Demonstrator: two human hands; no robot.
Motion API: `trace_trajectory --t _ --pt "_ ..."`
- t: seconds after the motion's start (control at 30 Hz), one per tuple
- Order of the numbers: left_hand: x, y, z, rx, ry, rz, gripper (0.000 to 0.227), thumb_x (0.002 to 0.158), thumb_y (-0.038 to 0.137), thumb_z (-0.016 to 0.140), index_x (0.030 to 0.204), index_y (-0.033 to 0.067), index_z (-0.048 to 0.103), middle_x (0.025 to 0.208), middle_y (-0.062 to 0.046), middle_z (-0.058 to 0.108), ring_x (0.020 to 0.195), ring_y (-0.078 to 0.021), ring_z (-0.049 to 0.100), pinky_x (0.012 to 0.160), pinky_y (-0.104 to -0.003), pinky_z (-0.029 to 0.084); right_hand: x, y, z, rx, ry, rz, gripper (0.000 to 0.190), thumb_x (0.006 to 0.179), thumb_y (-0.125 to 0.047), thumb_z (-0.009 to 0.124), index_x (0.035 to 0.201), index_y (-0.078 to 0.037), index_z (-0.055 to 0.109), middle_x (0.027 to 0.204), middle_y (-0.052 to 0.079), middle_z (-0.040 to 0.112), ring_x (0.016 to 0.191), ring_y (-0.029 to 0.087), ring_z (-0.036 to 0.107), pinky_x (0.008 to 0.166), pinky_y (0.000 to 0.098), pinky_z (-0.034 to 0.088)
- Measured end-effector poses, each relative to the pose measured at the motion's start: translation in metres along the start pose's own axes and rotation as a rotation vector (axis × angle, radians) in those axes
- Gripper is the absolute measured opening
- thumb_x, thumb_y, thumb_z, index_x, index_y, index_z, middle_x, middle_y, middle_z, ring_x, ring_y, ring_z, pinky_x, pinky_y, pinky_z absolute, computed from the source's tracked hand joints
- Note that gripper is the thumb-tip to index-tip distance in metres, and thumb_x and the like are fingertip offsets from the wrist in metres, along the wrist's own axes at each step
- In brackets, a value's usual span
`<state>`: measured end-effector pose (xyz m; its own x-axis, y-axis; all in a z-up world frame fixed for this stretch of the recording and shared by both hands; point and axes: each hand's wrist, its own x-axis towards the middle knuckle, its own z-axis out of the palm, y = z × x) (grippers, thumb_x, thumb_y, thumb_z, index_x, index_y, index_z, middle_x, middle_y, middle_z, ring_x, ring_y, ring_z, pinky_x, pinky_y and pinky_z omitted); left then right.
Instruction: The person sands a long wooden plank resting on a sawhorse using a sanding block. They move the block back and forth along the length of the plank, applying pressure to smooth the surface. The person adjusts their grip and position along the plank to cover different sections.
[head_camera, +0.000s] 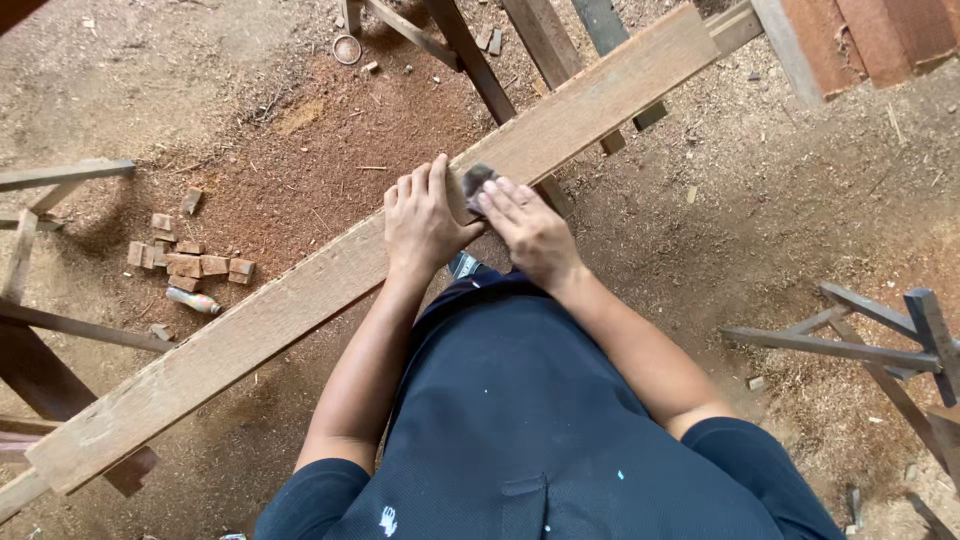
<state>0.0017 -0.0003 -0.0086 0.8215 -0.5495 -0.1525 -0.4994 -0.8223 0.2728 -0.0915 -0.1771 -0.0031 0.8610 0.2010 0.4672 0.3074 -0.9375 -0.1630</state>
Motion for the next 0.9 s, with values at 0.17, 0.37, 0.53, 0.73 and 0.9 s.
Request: trace_trajectory --t 0.17,0.37,0.53,0.73,0.9 --pt "-0.003 -0.001 -0.004 -0.007 0.025 0.011 0.121 0.061 0.070 0.086 0.149 0.0036 0.036 0.135 -0.015 0.054 0.125 -0.0294 0.051 0.108 -0.044 0.038 0.015 0.078 -0.036 -0.534 -0.187 0.053 0.029 0.118 -0.020 0.047 0.108 -0.008 0.072 0.081 0.006 0.068 0.057 0.010 0.056 0.042 0.0223 0.047" --pt "-0.002 -0.001 -0.004 -0.010 -0.011 -0.009 0.124 0.058 0.072 0.086 0.148 0.0026 0.036 0.135 -0.016 0.053 0.123 -0.0307 0.051 0.105 -0.044 0.039 0.025 0.019 -0.028 -0.159 0.026 -0.015 0.026 0.109 -0.008 0.044 0.107 -0.013 0.070 0.092 0.005 0.070 0.073 0.016 0.066 0.063 0.0263 0.058" --pt "0.001 -0.005 0.003 -0.014 0.079 0.021 0.118 0.062 0.068 0.086 0.149 0.0035 0.038 0.134 -0.015 0.055 0.123 -0.0292 0.053 0.106 -0.044 0.039 0.022 0.012 -0.019 -0.149 0.055 -0.190 0.035 0.109 0.001 0.036 0.117 -0.012 0.068 0.114 0.007 0.072 0.102 0.016 0.072 0.091 0.0292 0.063" --pt "-0.004 -0.002 -0.006 0.002 0.031 0.019 0.121 0.061 0.070 0.085 0.148 0.0021 0.036 0.133 -0.016 0.055 0.123 -0.0304 0.052 0.105 -0.045 0.039 0.006 0.139 -0.046 -0.135 -0.065 0.203 0.033 0.117 -0.002 0.035 0.111 0.001 0.068 0.100 0.015 0.072 0.068 0.016 0.066 0.051 0.0246 0.053" --pt "0.001 -0.001 -0.004 -0.013 0.036 0.018 0.120 0.061 0.069 0.086 0.149 0.0032 0.037 0.135 -0.017 0.054 0.123 -0.0314 0.052 0.104 -0.045 0.040 0.008 -0.006 -0.001 0.039 0.093 -0.215 0.026 0.105 -0.007 0.042 0.120 -0.010 0.063 0.119 0.012 0.072 0.104 0.021 0.075 0.090 0.0353 0.065"
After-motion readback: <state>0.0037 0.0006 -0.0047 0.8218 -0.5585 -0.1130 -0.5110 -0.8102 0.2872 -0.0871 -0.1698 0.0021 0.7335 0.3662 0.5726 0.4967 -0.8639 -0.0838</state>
